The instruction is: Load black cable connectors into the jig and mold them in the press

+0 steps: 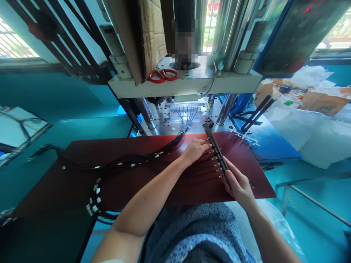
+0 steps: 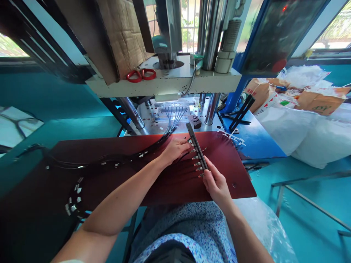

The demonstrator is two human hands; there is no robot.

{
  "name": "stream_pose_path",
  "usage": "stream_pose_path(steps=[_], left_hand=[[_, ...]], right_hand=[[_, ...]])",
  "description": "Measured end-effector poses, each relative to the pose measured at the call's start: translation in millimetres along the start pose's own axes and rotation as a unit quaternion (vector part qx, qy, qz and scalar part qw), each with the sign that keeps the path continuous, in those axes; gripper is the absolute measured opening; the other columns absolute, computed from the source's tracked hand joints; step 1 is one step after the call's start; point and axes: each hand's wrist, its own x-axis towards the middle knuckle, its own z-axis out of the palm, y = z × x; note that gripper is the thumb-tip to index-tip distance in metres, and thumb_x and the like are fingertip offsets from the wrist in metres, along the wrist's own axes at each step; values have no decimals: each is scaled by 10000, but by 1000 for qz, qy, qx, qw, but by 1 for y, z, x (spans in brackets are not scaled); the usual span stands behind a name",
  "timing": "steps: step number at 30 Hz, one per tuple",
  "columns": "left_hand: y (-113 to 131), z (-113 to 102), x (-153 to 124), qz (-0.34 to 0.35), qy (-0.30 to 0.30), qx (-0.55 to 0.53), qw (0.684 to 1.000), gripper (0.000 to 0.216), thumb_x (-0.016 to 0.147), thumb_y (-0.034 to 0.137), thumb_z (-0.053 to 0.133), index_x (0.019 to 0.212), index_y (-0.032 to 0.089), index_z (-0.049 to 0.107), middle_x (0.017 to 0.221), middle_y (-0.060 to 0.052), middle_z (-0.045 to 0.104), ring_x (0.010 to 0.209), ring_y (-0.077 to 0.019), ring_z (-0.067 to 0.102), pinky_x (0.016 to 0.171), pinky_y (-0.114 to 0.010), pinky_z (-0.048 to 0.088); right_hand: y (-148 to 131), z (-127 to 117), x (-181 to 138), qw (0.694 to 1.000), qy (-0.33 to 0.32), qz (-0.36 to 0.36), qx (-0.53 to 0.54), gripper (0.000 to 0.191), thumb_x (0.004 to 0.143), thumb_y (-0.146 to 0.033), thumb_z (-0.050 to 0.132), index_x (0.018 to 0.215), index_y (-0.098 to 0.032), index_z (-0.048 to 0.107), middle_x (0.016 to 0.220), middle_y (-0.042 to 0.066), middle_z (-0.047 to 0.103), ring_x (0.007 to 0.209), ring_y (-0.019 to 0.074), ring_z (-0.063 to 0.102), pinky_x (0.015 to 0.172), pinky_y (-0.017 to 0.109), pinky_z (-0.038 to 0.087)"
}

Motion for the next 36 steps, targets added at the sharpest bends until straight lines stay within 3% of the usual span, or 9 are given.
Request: stream_pose_path(steps=[3,6,10,14,16,21,30,33,36], left_hand=[[-9,-6,0,42,3,61,997,284,727,339,479,514,153,501,475,38,396,509,-94,373,508,-241,236],[-12,-10,-2,61,1,28,998,303,757,373,490,550,152,500,511,37,425,524,-93,384,514,-232,261],[-7,-16,-3,58,79,-148,984,289,759,426,550,690,146,535,524,44,432,499,-75,374,514,-213,293],[-2,-20,-5,12,43,-334,941,345,728,499,586,755,163,512,512,64,385,461,-68,366,480,-200,308],[-1,-20,-6,-3,46,-300,953,331,729,479,586,700,157,516,502,54,407,454,-66,371,460,-198,284],[2,-15,-9,-12,22,-94,995,276,677,370,637,571,128,556,440,64,398,434,-43,300,467,-217,199],[9,-14,-10,-44,8,-134,990,190,646,303,596,567,133,562,436,65,394,431,-49,285,468,-231,169],[9,-14,-10,-45,8,-133,990,158,663,241,559,551,130,549,447,56,412,432,-52,302,468,-226,189],[2,-18,-9,-44,17,-70,996,184,703,198,519,531,133,521,448,53,408,435,-60,331,478,-220,235]], right_hand=[[-2,1,2,999,-19,5,-37,536,779,-457,634,1268,-256,544,637,-6,570,475,98,447,388,197,366],[-4,1,1,1000,-5,26,-12,503,787,-453,628,1244,-254,560,672,-2,583,465,82,434,386,188,353],[-5,-1,-1,998,-1,35,44,519,827,-425,591,1293,-212,503,477,-71,402,363,49,281,323,166,228],[-4,-5,0,998,-10,17,64,535,855,-411,553,1326,-179,455,436,-100,309,348,48,236,315,163,209],[-3,-6,0,998,-11,17,65,531,862,-404,547,1332,-178,444,449,-98,312,355,49,237,318,163,211],[-1,-9,0,998,-33,21,50,522,862,-393,554,1325,-174,456,461,-94,310,366,48,248,326,162,212],[1,-15,5,996,-71,38,45,570,840,-427,576,1340,-188,446,441,-97,305,346,45,242,307,157,210],[-3,-12,2,996,-45,63,31,552,805,-440,618,1298,-220,505,455,-70,404,342,38,293,304,142,246],[-8,-7,3,996,-21,92,-9,558,741,-473,672,1242,-250,568,659,10,614,465,81,512,378,150,412]])
